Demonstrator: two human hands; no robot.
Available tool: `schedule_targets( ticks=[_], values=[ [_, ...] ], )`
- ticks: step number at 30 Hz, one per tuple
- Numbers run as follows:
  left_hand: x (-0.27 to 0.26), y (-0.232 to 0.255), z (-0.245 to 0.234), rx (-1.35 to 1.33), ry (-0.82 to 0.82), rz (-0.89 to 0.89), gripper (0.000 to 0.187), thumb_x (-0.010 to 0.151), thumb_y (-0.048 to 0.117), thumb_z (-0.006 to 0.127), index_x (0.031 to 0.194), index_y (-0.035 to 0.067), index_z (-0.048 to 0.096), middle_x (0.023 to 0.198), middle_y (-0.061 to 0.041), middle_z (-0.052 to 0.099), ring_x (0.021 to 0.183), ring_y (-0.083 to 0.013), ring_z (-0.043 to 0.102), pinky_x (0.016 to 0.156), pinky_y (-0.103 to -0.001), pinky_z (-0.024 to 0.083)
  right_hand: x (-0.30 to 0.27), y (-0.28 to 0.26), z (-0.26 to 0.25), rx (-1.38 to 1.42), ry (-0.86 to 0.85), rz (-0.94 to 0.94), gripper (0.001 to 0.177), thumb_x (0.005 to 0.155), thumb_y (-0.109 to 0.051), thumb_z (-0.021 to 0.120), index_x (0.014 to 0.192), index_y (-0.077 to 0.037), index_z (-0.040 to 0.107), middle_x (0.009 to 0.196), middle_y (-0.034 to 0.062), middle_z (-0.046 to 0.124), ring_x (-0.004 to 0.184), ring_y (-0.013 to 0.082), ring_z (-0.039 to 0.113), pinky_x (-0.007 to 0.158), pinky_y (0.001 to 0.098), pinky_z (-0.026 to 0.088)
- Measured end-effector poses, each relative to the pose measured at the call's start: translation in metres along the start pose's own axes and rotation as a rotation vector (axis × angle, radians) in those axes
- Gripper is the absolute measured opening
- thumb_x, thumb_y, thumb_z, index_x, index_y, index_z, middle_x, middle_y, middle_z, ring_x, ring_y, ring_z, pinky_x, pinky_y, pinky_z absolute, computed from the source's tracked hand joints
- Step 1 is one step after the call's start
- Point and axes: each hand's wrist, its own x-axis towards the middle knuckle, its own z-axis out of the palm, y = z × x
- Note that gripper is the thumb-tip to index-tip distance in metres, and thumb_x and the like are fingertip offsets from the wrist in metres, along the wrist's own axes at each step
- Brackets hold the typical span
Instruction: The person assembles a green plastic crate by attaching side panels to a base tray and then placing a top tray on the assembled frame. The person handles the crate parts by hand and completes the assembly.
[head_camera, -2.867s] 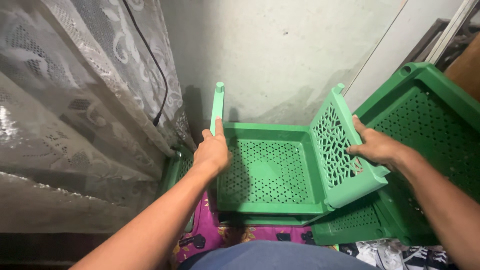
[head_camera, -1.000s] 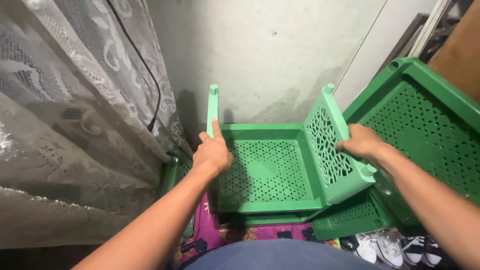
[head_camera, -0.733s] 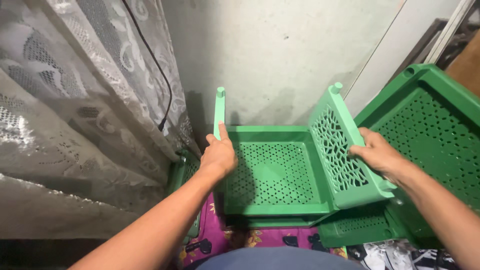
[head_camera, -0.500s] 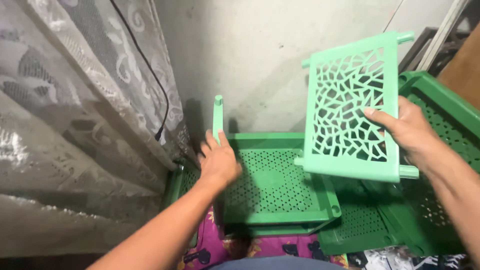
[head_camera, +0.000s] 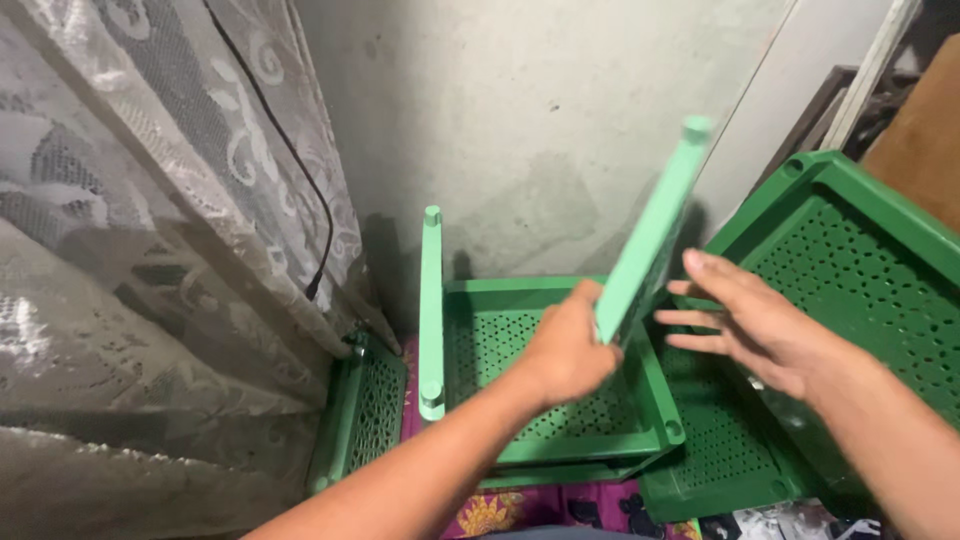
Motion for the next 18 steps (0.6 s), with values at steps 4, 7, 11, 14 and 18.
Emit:
schedule_targets(
  ticks=[4,7,11,14,18],
  values=[
    [-0.008,0.006,0.016,0.231,-0.015,0.230,0.059,0.083,-0.006,0.077,0.138,-0.002,0.056,0.128,-0.034,0.070,0.123,-0.0561,0.068,0.103,-0.060,0.057,-0.021,-0.022,0.012,-0.163,0.180,-0.153,0.106,0.094,-0.060,0.081,0.177,-0.012,0.037,0.180,0.0206,0.054,0.159,0.0349,0.062,0.113,0.0581,0.063],
    [-0.016,0.002,0.007,0.303,0.009,0.248,0.064,0.078,-0.006,0.079,0.138,0.001,0.057,0.135,-0.032,0.066,0.125,-0.0560,0.066,0.106,-0.059,0.058,-0.031,-0.028,-0.005,-0.650,0.598,-0.551,0.149,0.086,-0.041,0.104,0.187,-0.001,0.002,0.186,0.0384,0.018,0.169,0.0511,0.031,0.134,0.0641,0.040],
    [-0.020,-0.005,-0.028,0.482,-0.037,0.233,0.060,0.078,-0.002,0.081,0.135,0.005,0.062,0.131,-0.024,0.075,0.123,-0.0504,0.072,0.105,-0.060,0.059,-0.035,-0.020,-0.036,-1.208,0.554,-0.758,0.138,0.066,-0.046,0.104,0.184,-0.026,0.037,0.196,0.0340,0.012,0.174,0.0593,0.011,0.130,0.0788,0.023],
    [-0.018,-0.001,-0.045,0.593,-0.112,0.195,0.060,0.081,-0.001,0.080,0.139,0.009,0.070,0.124,-0.022,0.081,0.118,-0.0476,0.077,0.103,-0.059,0.061,-0.035,-0.009,-0.034,-1.540,0.308,-0.840,0.113,0.062,-0.060,0.103,0.166,-0.039,0.063,0.195,0.0216,0.028,0.175,0.0527,0.019,0.134,0.0783,0.011],
    [-0.001,0.014,-0.050,0.623,-0.213,0.274,0.058,0.079,0.003,0.083,0.137,0.010,0.078,0.114,-0.022,0.084,0.112,-0.0454,0.081,0.099,-0.056,0.065,-0.042,0.015,-0.005,-1.402,0.018,-0.358,0.076,0.087,-0.052,0.090,0.160,-0.040,0.073,0.152,-0.0020,0.081,0.147,0.0258,0.072,0.151,0.0689,0.010]
  ],
)
